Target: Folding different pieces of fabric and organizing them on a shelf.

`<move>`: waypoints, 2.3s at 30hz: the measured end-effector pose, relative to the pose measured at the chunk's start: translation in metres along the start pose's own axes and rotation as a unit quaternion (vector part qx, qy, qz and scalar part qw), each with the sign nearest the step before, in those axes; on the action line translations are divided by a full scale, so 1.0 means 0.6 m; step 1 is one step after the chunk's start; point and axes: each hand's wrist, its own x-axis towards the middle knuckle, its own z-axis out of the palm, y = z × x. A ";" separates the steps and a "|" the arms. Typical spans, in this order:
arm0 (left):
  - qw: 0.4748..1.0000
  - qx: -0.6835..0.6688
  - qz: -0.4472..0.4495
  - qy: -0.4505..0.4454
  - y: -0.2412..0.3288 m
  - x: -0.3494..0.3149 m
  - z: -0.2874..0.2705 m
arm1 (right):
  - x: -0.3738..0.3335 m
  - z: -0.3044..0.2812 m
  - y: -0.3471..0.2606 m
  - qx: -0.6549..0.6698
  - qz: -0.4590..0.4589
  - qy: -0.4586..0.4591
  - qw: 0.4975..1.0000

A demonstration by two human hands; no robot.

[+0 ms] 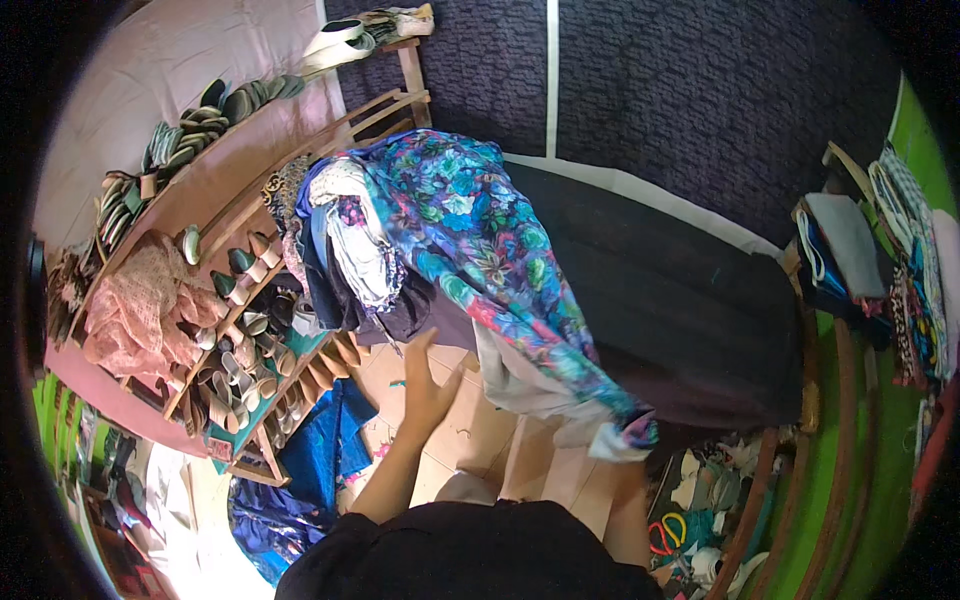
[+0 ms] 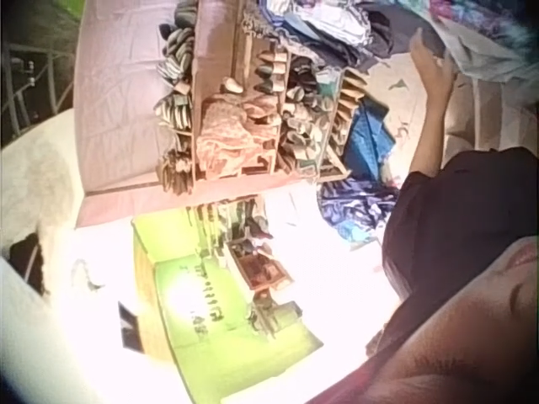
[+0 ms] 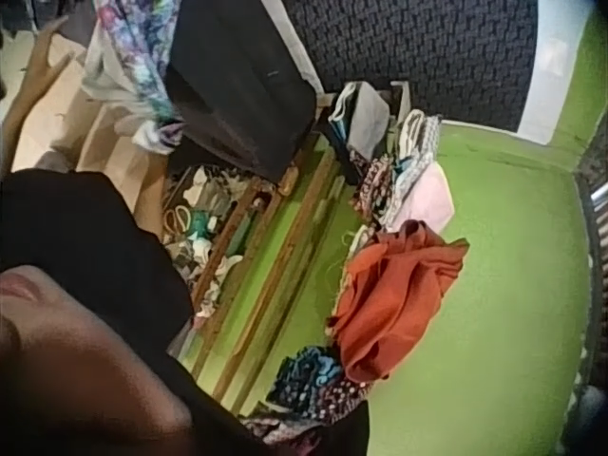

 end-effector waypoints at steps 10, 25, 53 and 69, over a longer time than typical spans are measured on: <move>0.952 0.296 0.032 0.064 -0.023 0.095 0.070 | -0.189 -0.272 0.012 -0.079 0.069 0.116 0.988; 0.994 0.088 0.071 0.008 -0.044 0.179 0.168 | -0.240 -0.259 -0.074 -0.144 0.108 0.166 0.970; 0.897 -0.165 0.325 -0.250 0.249 -0.031 0.133 | 0.006 -0.203 0.118 0.435 0.113 0.319 0.834; 0.875 0.223 0.295 -0.313 -0.049 -0.036 0.413 | -0.326 -0.298 -0.028 0.232 0.114 0.406 0.877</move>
